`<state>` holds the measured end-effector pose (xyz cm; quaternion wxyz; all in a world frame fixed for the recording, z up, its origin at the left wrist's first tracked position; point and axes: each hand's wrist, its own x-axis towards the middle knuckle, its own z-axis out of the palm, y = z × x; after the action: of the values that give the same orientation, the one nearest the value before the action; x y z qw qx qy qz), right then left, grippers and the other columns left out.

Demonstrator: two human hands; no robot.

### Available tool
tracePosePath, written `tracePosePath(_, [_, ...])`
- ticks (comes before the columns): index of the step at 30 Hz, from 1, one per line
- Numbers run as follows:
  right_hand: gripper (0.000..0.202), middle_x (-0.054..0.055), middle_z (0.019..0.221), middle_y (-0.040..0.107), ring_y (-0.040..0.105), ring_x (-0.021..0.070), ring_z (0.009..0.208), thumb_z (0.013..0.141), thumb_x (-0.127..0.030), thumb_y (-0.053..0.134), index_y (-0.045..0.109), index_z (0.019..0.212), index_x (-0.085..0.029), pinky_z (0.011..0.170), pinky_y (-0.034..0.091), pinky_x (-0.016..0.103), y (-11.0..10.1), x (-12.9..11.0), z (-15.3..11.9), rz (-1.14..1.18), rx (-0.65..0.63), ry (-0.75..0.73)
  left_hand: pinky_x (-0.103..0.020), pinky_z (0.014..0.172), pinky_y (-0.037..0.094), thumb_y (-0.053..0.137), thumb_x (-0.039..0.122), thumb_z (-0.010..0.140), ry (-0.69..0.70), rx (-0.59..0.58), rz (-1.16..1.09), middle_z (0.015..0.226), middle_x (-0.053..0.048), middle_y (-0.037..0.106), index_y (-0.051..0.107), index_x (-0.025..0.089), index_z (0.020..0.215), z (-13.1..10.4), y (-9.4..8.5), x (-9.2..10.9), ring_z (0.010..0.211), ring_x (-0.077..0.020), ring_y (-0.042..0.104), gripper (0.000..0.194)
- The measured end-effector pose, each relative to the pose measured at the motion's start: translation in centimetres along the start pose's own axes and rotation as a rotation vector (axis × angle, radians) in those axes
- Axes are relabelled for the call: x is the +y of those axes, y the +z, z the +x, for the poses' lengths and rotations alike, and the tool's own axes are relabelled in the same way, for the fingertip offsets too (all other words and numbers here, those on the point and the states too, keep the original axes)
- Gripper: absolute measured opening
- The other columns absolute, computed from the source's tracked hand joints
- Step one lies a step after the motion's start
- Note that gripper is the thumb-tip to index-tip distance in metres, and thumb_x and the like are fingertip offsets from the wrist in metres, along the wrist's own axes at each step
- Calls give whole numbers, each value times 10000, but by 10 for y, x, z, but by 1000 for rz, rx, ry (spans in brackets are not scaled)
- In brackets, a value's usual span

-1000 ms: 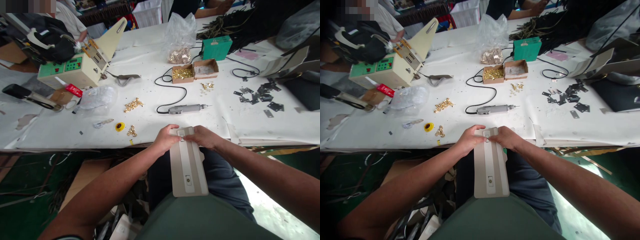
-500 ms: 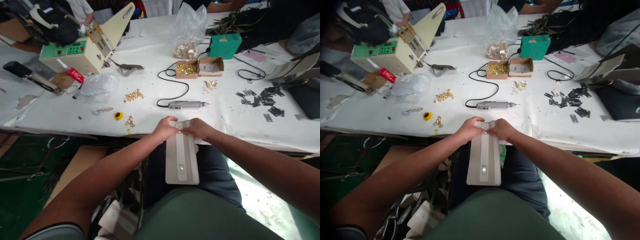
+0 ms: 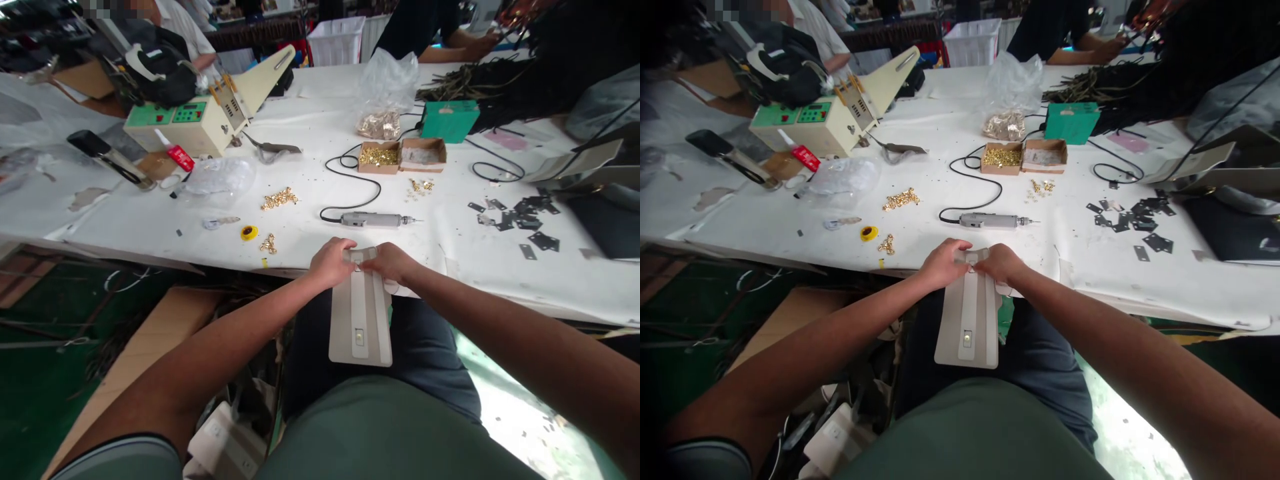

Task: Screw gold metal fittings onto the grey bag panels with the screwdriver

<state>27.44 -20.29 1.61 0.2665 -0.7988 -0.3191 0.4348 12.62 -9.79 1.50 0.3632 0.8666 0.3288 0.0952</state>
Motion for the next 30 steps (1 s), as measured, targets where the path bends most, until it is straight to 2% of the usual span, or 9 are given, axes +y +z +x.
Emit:
tracePosePath(4, [261, -14, 542, 555, 506, 123, 487, 745, -258, 768, 572, 583, -199, 438, 355, 242, -2, -4, 0, -24, 10, -4, -463, 1092, 496, 793, 192, 774, 319, 91, 179, 1306, -73, 692, 766, 237, 1069, -11, 3, -9, 1268, -300, 579, 300])
tracePosePath(6, [229, -12, 543, 562, 511, 127, 481, 763, -248, 745, 593, 599, -202, 438, 368, 245, -2, -6, -1, -29, 1, -5, -469, 1069, 513, 798, 206, 795, 375, 87, 152, 1261, -58, 725, 782, 245, 993, -13, 7, -15, 1225, -287, 607, 203])
tracePosePath(11, [206, 1, 553, 603, 561, 151, 469, 781, -297, 737, 626, 636, -201, 444, 415, 261, -5, -8, -2, -53, -52, -7, -478, 1053, 523, 841, 232, 786, 339, 125, 33, 1212, -41, 762, 801, 262, 979, -10, 15, -27, 1170, -276, 649, 200])
tracePosePath(14, [185, -9, 564, 637, 606, 155, 508, 813, -351, 720, 663, 718, -203, 507, 451, 256, -15, -2, -4, -91, -16, -76, -489, 1048, 514, 846, 232, 784, 339, 119, 20, 1200, -35, 771, 805, 265, 986, -7, 15, -29, 1174, -284, 644, 209])
tracePosePath(18, [174, -21, 637, 709, 664, 146, 590, 853, -369, 677, 736, 898, -211, 614, 480, 245, -39, 23, -13, -111, 172, -183, -511, 1052, 494, 839, 236, 791, 328, 112, 26, 1189, -23, 778, 805, 268, 989, -6, 14, -30, 1193, -296, 628, 203])
tracePosePath(23, [198, -16, 636, 709, 661, 150, 603, 852, -373, 652, 773, 868, -217, 613, 467, 253, -72, 65, -18, -117, 395, -120, -525, 1068, 474, 843, 252, 789, 316, 109, 25, 1199, -13, 779, 802, 271, 981, -7, 16, -31, 1220, -304, 614, 197])
tracePosePath(26, [238, -9, 627, 706, 659, 153, 584, 859, -405, 640, 777, 886, -212, 608, 484, 258, -93, 77, -5, -82, 494, -86, -535, 1069, 469, 837, 265, 790, 298, 105, 32, 1209, -13, 776, 799, 279, 984, -7, 16, -31, 1235, -313, 609, 198])
tracePosePath(30, [262, 19, 758, 758, 693, 154, 634, 866, -417, 642, 774, 953, -207, 614, 497, 253, -126, 73, 31, -94, 588, -93, -556, 1081, 457, 825, 267, 788, 275, 94, 35, 1219, -9, 774, 801, 289, 997, -6, 15, -32, 1261, -326, 597, 212])
